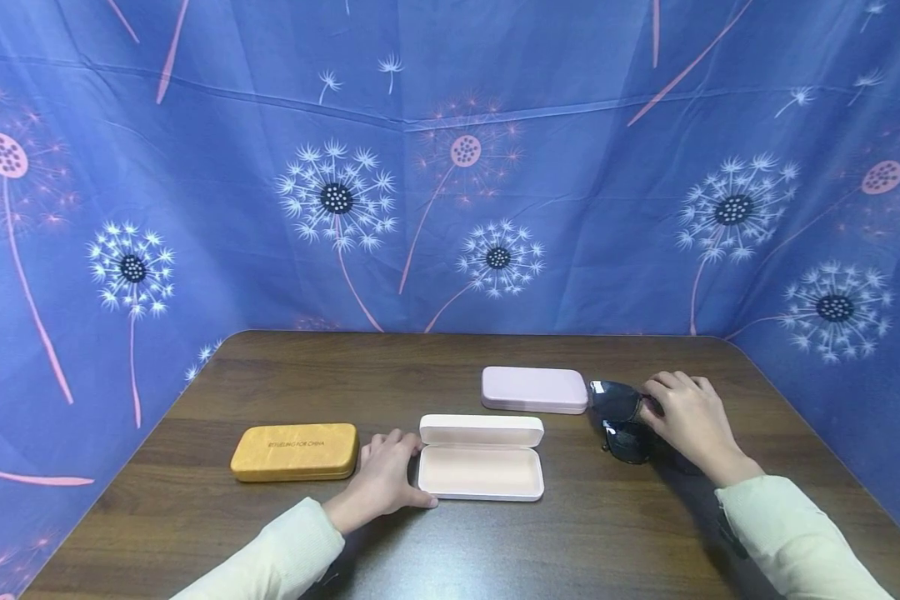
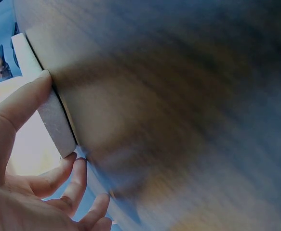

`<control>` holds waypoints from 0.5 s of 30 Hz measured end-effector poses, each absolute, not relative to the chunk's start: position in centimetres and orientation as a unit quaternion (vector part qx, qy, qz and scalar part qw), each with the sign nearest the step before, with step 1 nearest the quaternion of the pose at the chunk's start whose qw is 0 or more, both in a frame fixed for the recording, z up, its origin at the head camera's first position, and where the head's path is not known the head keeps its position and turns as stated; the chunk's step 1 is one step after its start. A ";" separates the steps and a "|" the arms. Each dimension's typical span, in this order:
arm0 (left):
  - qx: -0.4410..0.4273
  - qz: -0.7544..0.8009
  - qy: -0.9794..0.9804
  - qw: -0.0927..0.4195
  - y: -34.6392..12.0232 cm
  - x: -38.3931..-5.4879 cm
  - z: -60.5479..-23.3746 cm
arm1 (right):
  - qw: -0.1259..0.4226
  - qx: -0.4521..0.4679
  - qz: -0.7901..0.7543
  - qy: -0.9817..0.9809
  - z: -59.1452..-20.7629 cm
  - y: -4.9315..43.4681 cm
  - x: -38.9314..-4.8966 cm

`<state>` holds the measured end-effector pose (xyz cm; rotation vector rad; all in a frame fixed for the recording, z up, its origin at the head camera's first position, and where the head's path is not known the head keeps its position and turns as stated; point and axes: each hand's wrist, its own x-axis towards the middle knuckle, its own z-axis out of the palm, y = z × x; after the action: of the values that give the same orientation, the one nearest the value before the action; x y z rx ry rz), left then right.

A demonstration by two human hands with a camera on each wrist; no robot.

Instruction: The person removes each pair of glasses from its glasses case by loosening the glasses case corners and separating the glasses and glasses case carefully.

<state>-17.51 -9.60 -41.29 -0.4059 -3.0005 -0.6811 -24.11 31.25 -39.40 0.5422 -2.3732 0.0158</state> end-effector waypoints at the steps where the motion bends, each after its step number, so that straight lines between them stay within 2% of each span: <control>1: -0.131 -0.218 -0.967 0.021 -9.6 -17.5 -41.3 | 0.344 0.206 0.005 -0.916 -39.5 31.4 -24.3; 15: -0.128 -0.212 -0.969 0.013 -9.6 -17.5 -41.2 | 0.307 0.190 0.004 -0.932 -40.1 32.9 -25.6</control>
<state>-17.53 -9.58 -41.23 -0.3977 -3.0180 -0.6601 -25.57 32.89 -40.07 0.5035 -2.4657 0.0101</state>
